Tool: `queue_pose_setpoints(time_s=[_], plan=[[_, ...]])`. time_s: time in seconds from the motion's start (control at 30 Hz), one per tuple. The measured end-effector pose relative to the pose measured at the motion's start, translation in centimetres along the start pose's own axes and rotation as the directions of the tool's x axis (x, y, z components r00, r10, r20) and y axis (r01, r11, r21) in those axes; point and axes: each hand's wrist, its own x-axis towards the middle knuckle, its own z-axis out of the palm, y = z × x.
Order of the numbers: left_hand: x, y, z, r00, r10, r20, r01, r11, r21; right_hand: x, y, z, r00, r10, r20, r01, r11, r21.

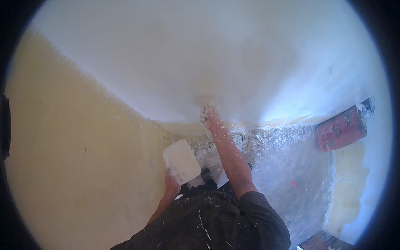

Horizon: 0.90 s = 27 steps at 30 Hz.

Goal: The person applies a layer of plaster to a wall using a brush.

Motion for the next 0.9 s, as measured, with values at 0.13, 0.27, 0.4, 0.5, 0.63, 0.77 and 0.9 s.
queue_pose_setpoints(time_s=[0.13,0.27,0.4,0.5,0.63,0.77,0.9], plan=[[-0.3,1.1,0.3,0.995,-0.089,0.044,0.099,0.946,-0.309,-15.0,-5.5,10.1,0.961,-0.179,0.209,0.188,0.982,-0.023],[-0.8,2.7,0.8,0.998,-0.057,0.01,0.058,0.992,-0.113,-17.6,-7.4,12.5,0.886,-0.348,0.307,0.397,0.911,-0.112],[-0.4,2.1,0.9,0.981,-0.192,-0.041,0.173,0.943,-0.284,-6.6,-3.9,5.9,0.749,-0.505,0.429,0.644,0.707,-0.292],[-0.3,1.9,0.6,0.994,-0.088,-0.059,0.085,0.996,-0.038,0.9,3.4,-3.2,0.483,-0.542,0.687,0.235,-0.676,-0.699],[-1.0,3.6,1.0,0.967,-0.252,-0.031,0.219,0.889,-0.401,4.4,13.5,-15.7,0.657,-0.451,0.604,0.419,-0.446,-0.791],[-1.6,4.7,1.6,0.967,-0.254,-0.009,0.213,0.83,-0.516,4.8,16.7,-21.3,0.783,-0.394,0.481,0.424,-0.227,-0.877],[-1.2,2.3,1.3,0.987,-0.159,-0.03,0.143,0.942,-0.302,2.1,13.2,-20.4,0.987,0.084,-0.139,-0.105,0.983,-0.153]])
